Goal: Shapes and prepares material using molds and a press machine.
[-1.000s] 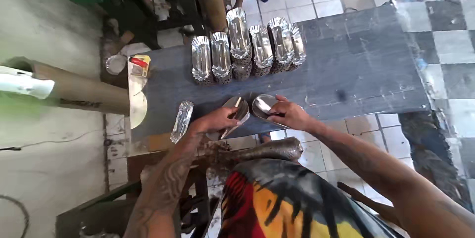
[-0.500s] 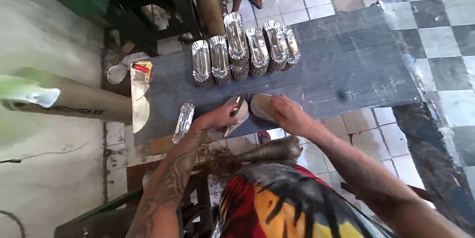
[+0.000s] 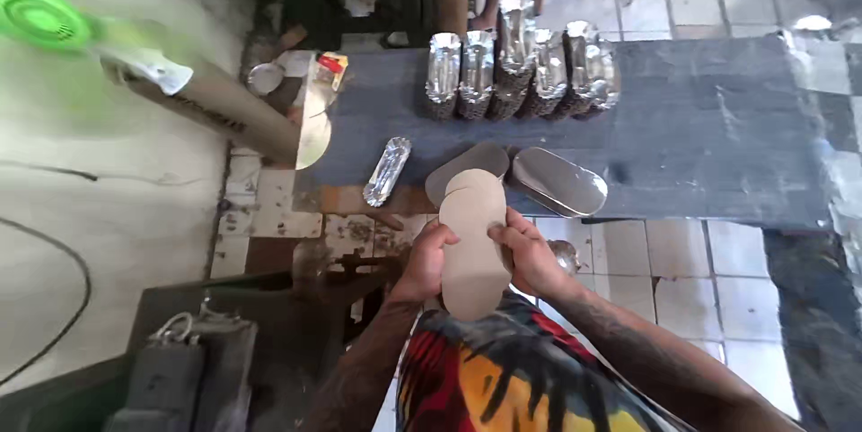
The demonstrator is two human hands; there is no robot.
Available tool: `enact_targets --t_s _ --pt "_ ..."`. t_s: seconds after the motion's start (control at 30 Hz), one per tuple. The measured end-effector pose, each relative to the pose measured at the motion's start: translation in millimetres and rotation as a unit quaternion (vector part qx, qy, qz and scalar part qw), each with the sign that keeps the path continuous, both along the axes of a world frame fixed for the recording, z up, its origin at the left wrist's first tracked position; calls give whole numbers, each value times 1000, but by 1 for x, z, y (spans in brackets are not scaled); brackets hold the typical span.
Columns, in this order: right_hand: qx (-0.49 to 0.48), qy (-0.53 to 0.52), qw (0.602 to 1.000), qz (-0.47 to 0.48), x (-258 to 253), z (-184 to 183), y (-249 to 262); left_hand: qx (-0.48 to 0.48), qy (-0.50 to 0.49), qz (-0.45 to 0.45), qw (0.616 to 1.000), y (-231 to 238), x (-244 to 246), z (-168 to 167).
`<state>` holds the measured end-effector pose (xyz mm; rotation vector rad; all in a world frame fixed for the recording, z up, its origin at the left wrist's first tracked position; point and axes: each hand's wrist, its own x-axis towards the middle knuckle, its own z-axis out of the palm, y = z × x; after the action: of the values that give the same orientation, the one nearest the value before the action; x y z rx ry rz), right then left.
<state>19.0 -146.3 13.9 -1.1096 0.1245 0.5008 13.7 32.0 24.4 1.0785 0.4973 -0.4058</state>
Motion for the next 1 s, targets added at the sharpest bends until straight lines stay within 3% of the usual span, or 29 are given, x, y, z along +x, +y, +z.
enact_targets --t_s 0.1,0.13,0.2,0.27,0.3,0.33,0.37,0.43,0.5,0.53,0.63,0.7,0.77,0.8,0.87,0.9,1.0 --pt "115 13 986 121 7 -1 -7 -160 -99 123 974 -7 -20 -23" --pt "151 22 980 127 6 -5 -4 -252 -156 137 945 -16 -26 -41" --pt "162 22 979 122 8 -18 -6 -331 -206 136 911 -33 -28 -72" --pt "33 -37 990 134 9 -47 -29 -220 -139 96 961 -37 -25 -99" --pt "-82 -99 978 165 5 -65 -50 -116 -99 14 988 -39 -24 -119" --pt "-203 -171 941 210 -2 -81 -74 -13 -71 -127 989 -42 -15 -145" --pt "-298 -235 887 264 -10 -94 -97 81 -55 -259 961 -52 -1 -177" --pt "-418 -281 778 376 -32 -111 -137 237 -43 -435 868 -82 26 -239" --pt "-478 -202 703 486 -56 -119 -165 340 1 -518 785 -113 44 -270" --pt "-490 -161 686 512 -65 -125 -175 361 26 -534 764 -122 50 -273" --pt "-486 -124 693 519 -96 -141 -197 348 60 -546 759 -124 49 -249" --pt "-479 -106 684 540 -105 -136 -189 338 80 -547 762 -109 45 -214" --pt "-470 -106 677 556 -104 -133 -177 359 23 -517 777 -81 45 -185" --pt "-464 -102 669 572 -103 -130 -169 360 -2 -470 806 -60 36 -161" --pt "-455 -110 646 603 -95 -128 -154 317 -65 -281 904 -13 5 -106" --pt "-452 -128 630 618 -91 -128 -147 283 -109 -193 933 12 -13 -80" --pt "-410 -211 613 642 -87 -138 -142 288 -140 40 947 78 -59 -10"
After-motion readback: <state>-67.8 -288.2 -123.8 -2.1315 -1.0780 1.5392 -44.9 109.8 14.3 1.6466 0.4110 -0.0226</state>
